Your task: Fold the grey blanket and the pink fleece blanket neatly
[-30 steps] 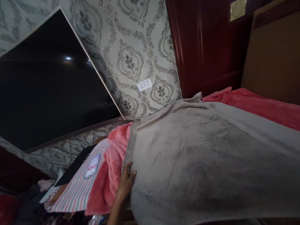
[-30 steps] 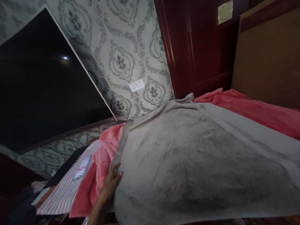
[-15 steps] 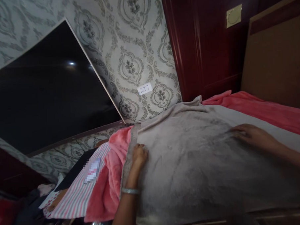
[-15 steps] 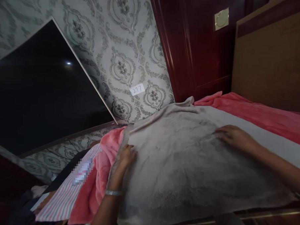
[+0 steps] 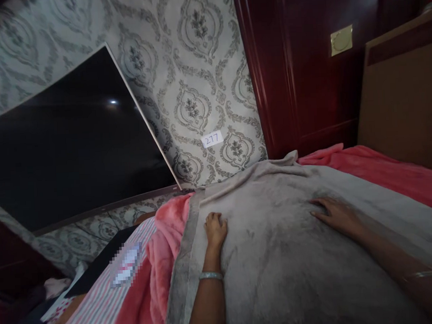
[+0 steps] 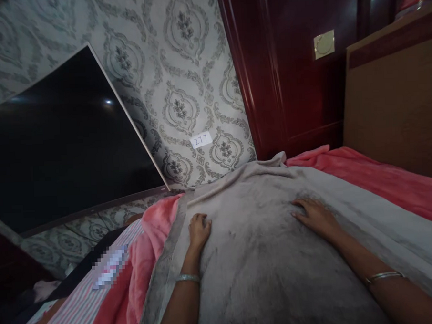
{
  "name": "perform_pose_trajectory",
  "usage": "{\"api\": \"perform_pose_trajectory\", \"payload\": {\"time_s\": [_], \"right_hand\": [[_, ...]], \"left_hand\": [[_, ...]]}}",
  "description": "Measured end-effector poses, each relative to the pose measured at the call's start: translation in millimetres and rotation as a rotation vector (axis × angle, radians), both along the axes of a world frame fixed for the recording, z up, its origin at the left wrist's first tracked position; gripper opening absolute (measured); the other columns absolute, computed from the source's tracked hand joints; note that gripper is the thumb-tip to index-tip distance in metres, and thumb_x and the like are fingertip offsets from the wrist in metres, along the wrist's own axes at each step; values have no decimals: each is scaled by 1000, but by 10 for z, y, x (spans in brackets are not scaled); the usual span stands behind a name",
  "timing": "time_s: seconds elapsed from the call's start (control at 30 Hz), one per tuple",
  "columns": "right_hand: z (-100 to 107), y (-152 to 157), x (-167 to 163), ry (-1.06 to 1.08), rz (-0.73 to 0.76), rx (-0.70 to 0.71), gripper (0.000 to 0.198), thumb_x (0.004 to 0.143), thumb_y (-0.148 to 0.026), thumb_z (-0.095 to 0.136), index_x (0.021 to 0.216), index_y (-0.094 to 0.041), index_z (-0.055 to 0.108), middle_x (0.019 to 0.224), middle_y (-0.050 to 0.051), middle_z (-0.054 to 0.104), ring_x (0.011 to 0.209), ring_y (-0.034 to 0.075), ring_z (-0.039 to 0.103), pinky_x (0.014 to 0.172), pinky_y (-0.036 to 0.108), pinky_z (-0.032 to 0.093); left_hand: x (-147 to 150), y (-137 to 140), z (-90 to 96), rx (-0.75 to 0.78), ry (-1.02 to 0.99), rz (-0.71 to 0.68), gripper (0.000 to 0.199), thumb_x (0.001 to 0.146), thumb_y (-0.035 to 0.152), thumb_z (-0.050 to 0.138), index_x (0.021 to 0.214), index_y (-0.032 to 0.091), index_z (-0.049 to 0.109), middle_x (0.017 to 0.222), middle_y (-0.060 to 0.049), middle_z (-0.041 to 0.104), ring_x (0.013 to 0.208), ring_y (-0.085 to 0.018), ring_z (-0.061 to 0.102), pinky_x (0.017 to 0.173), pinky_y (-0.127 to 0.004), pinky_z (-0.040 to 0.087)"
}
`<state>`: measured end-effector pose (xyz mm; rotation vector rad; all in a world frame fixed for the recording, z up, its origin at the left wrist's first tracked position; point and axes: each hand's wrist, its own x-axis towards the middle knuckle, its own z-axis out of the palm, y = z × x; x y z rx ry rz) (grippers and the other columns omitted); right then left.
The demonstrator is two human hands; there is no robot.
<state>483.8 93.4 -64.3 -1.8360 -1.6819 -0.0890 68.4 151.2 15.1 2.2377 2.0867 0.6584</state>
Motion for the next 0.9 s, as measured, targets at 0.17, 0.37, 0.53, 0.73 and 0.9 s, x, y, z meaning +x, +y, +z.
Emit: {"api": "perform_pose_trajectory", "payload": {"time_s": [0.17,0.37,0.53,0.73,0.9], "right_hand": [[71,61,36,25,16,-123,28,79,-38,52,97,-22,67,107,10,71,101,29,65,92,43,50],[198,108,-28,-6,25,-178,15,80,-25,46,76,-22,60,88,8,69,87,23,61,75,34,44],[120,94,-36,-13,-6,-134,19,84,-28,43,78,-21,60,85,11,67,88,26,61,80,39,45],[108,47,2,-31,93,-27,31,85,-42,49,100,-22,67,111,12,69,106,29,63,96,44,48],[99,50,-43,-91,179,-43,36,88,-42,41,100,-22,70,109,12,70,104,30,61,95,48,49]], "left_hand": [[-108,54,-76,-25,-32,-81,21,90,24,66,110,22,71,120,-9,68,120,-25,57,100,-36,42],[-60,63,-51,-28,4,-83,13,91,16,60,95,22,70,112,-9,68,117,-27,55,94,-38,41],[-33,71,-17,40,14,-139,16,91,9,53,88,21,64,105,-10,67,108,-25,57,92,-35,42],[-28,46,75,152,-129,-170,20,91,9,47,83,24,57,96,-8,65,103,-25,59,94,-36,45],[-34,-33,134,259,-211,-155,20,94,12,43,84,24,56,92,-8,64,98,-24,60,91,-35,47]]}}
